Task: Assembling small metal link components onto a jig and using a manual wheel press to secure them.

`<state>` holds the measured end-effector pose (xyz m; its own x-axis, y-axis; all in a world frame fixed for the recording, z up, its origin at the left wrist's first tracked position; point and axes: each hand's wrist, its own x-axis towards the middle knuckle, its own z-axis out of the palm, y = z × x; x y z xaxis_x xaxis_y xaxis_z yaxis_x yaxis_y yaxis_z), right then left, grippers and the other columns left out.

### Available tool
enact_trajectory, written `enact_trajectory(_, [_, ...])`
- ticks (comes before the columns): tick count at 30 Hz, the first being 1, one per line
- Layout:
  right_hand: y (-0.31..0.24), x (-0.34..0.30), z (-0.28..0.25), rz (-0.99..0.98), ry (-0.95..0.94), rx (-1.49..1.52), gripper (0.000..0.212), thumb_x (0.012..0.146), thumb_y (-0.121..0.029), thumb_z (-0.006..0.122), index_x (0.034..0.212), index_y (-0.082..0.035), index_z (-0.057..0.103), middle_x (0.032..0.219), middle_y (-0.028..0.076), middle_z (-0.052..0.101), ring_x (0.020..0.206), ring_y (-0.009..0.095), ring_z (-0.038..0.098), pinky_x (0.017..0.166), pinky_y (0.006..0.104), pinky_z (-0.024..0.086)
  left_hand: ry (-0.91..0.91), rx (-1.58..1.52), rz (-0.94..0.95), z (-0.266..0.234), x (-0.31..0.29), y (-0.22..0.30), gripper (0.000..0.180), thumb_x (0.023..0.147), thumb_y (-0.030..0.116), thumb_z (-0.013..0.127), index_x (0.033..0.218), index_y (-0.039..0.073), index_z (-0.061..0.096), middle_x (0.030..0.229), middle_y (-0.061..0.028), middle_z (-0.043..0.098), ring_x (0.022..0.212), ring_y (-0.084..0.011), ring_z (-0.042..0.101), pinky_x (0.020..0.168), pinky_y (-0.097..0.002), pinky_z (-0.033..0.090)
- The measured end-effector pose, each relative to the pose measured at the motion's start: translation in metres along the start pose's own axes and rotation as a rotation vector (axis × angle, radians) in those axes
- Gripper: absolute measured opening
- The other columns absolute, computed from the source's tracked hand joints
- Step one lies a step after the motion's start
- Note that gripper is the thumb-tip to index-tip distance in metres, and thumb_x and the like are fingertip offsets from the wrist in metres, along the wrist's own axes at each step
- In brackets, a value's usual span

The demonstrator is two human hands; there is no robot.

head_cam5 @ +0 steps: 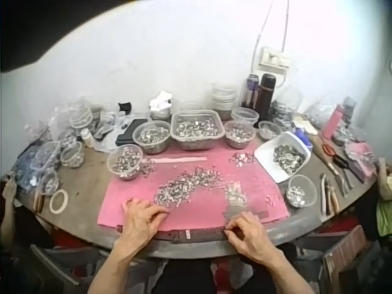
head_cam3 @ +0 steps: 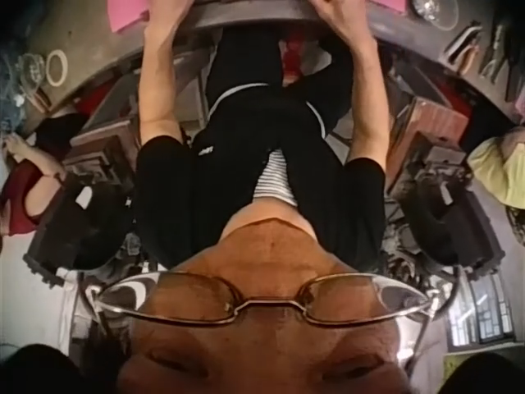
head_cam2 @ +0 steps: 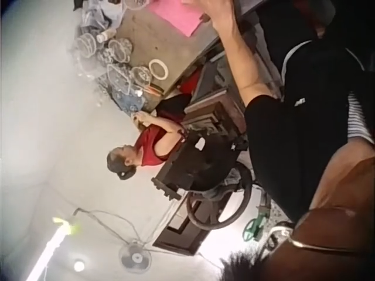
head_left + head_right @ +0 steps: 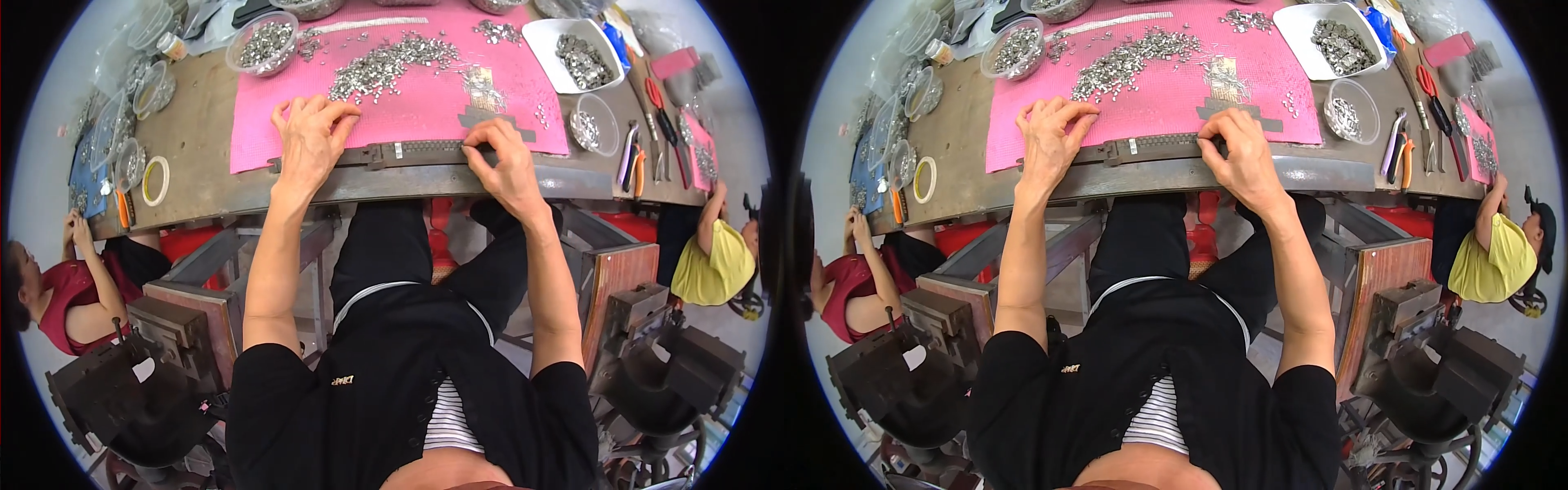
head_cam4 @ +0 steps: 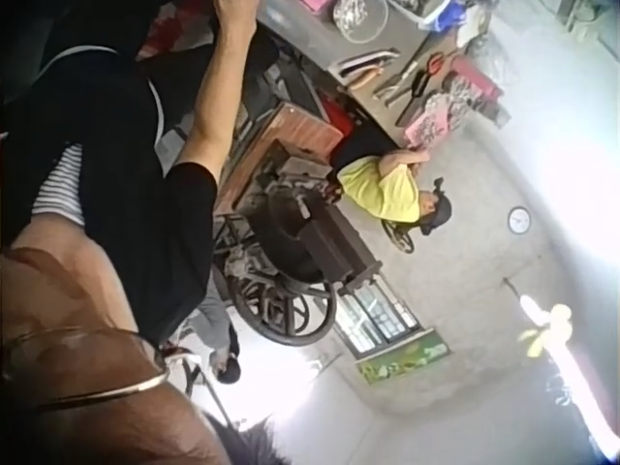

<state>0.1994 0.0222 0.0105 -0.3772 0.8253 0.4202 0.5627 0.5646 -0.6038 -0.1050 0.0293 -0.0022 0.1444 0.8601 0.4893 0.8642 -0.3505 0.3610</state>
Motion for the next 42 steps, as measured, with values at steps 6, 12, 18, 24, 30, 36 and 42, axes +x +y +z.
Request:
enact_trajectory(6, [0.000, 0.002, -0.002, -0.071, -0.031, -0.082, 0.012, 0.082, -0.003, 0.074, 0.091, -0.005, 0.066, 0.098, 0.005, 0.065, 0.092, 0.026, 0.060, 0.082, 0.0384, 0.043, 0.012, -0.029, -0.004, 0.000, -0.001, 0.001, 0.009, 0.085, 0.016, 0.077, 0.094, 0.017, 0.075, 0.084, 0.0013, 0.064, 0.089, -0.0208, 0.059, 0.103, -0.0507, 0.030])
enact_trajectory(12, [0.001, 0.000, -0.002, -0.074, -0.027, -0.071, 0.011, 0.083, -0.003, 0.074, 0.091, -0.006, 0.069, 0.096, 0.005, 0.065, 0.092, 0.025, 0.061, 0.082, 0.0385, 0.043, -0.018, -0.029, -0.053, -0.001, -0.005, -0.002, 0.008, 0.084, 0.015, 0.074, 0.091, 0.012, 0.071, 0.084, -0.0004, 0.064, 0.090, -0.0226, 0.059, 0.105, -0.0546, 0.030])
enact_trajectory(18, [-0.001, 0.047, 0.021, -0.027, 0.010, -0.083, 0.008, 0.086, -0.007, 0.071, 0.093, -0.006, 0.071, 0.083, 0.008, 0.066, 0.086, 0.030, 0.065, 0.079, 0.0408, 0.046, 0.003, -0.015, -0.013, 0.000, -0.004, -0.002, 0.010, 0.083, 0.014, 0.075, 0.090, 0.011, 0.069, 0.086, -0.0018, 0.063, 0.091, -0.0246, 0.058, 0.104, -0.0571, 0.030])
enact_trajectory(24, [0.008, 0.083, 0.069, -0.197, 0.061, -0.168, 0.008, 0.087, -0.005, 0.071, 0.094, -0.004, 0.073, 0.083, 0.013, 0.063, 0.075, 0.032, 0.063, 0.068, 0.0420, 0.051, 0.019, 0.021, -0.031, 0.000, -0.005, -0.001, 0.006, 0.085, 0.014, 0.075, 0.091, 0.014, 0.072, 0.084, 0.0009, 0.063, 0.087, -0.0203, 0.059, 0.105, -0.0516, 0.031])
enact_trajectory(30, [0.010, 0.086, 0.064, -0.077, -0.018, -0.047, 0.009, 0.087, -0.006, 0.072, 0.095, -0.003, 0.073, 0.085, 0.014, 0.064, 0.075, 0.031, 0.065, 0.068, 0.0403, 0.051, 0.014, -0.006, -0.036, -0.001, -0.006, -0.002, 0.008, 0.085, 0.014, 0.075, 0.092, 0.014, 0.072, 0.084, 0.0008, 0.063, 0.088, -0.0205, 0.059, 0.105, -0.0519, 0.031])
enact_trajectory(36, [0.006, 0.090, 0.067, 0.003, -0.030, -0.042, 0.010, 0.087, -0.008, 0.074, 0.096, -0.003, 0.073, 0.088, 0.013, 0.067, 0.076, 0.029, 0.067, 0.069, 0.0388, 0.053, 0.020, -0.027, -0.025, 0.003, -0.008, -0.003, 0.010, 0.084, 0.014, 0.076, 0.092, 0.012, 0.070, 0.086, -0.0009, 0.062, 0.090, -0.0240, 0.057, 0.103, -0.0573, 0.031])
enact_trajectory(42, [0.008, 0.093, 0.075, -0.083, -0.027, -0.214, 0.011, 0.089, -0.016, 0.073, 0.091, -0.005, 0.070, 0.090, 0.013, 0.067, 0.080, 0.035, 0.066, 0.073, 0.0458, 0.052, 0.061, -0.114, -0.015, 0.006, -0.007, 0.016, 0.007, 0.086, 0.013, 0.074, 0.092, 0.014, 0.069, 0.089, -0.0010, 0.064, 0.094, -0.0236, 0.059, 0.105, -0.0581, 0.030])
